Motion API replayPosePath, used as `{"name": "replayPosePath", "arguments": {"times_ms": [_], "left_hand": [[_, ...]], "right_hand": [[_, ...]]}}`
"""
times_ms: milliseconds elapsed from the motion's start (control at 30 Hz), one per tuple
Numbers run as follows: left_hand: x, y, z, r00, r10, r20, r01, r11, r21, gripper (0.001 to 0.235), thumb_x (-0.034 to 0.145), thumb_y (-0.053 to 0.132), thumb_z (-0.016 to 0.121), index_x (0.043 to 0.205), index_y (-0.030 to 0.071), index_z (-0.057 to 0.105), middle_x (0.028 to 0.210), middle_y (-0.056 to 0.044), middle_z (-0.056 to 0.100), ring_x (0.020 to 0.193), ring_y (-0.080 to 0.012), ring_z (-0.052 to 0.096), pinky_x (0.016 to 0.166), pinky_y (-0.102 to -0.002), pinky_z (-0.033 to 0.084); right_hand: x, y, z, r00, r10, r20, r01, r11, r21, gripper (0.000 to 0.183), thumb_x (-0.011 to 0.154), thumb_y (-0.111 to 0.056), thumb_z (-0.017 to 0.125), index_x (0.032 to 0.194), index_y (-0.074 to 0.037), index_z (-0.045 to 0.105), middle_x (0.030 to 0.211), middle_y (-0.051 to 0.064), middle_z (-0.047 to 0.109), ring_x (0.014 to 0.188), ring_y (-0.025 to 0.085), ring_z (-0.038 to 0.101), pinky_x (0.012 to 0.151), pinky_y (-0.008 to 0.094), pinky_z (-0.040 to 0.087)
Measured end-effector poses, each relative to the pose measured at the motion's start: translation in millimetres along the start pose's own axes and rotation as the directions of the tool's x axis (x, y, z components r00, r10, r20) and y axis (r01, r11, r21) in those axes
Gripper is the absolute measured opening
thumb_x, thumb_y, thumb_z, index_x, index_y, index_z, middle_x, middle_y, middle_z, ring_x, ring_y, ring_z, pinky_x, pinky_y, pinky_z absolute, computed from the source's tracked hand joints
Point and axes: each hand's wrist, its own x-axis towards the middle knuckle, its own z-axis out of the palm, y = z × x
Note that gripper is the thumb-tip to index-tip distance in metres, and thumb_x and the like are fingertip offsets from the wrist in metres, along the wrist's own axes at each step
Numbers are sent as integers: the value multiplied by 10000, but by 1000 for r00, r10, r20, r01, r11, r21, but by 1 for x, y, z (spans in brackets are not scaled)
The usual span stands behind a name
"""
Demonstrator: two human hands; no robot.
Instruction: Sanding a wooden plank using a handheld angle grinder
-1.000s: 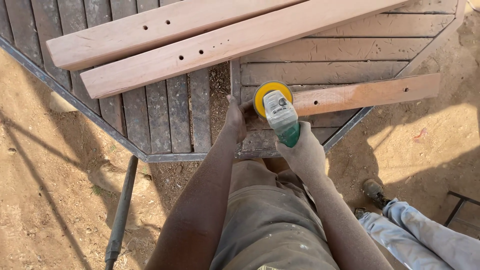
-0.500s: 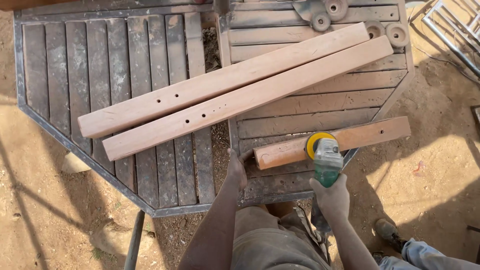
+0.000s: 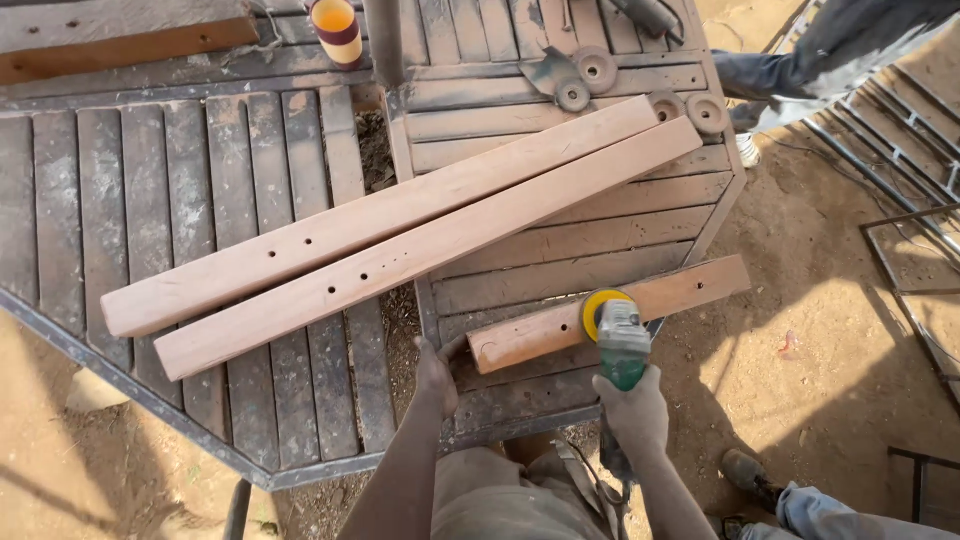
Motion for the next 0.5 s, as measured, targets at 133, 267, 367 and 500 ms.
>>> {"name": "replayPosePath", "arguments": {"times_ms": [133, 267, 367, 500], "left_hand": [[46, -22, -24, 1000, -8, 11, 8, 1000, -30, 1033, 884, 792, -13, 1375, 189, 666, 1655, -129, 398, 1535, -333, 290, 1218, -591, 186], [119, -51, -53, 989, 47, 142, -31, 993, -117, 1036, 899, 868, 9, 1267, 235, 742, 1236, -163, 697, 1137, -429, 640, 963, -525, 508], [102, -46, -50, 991, 38, 130, -26, 995, -93, 1039, 897, 859, -11, 1259, 248, 748, 1227, -142, 699, 1121, -401, 633, 948, -492, 496], [52, -25, -31, 989, 18, 144, -10, 998, -54, 1052, 886, 851, -48, 1241, 265, 750, 1165, -96, 700, 1049, -338, 609, 881, -438, 480]], "right_hand": [[-24, -8, -12, 999, 41, 25, -42, 998, 53, 581, 827, -429, 739, 1177, -58, 459, 990, 163, 667, 838, 366, 653, 731, 529, 497], [-35, -4, 20, 973, -138, 185, 139, 990, 8, 652, 876, -358, 740, 1350, -94, 378, 1162, 270, 584, 1137, 519, 640, 914, 653, 513], [-58, -15, 30, 919, -273, 283, 314, 943, -111, 684, 843, -364, 757, 1369, -109, 402, 1174, 235, 609, 1123, 489, 664, 928, 648, 552], [-75, -35, 17, 888, -285, 362, 361, 919, -162, 654, 845, -328, 746, 1386, -120, 443, 1194, 203, 630, 1162, 466, 663, 986, 613, 535]]}}
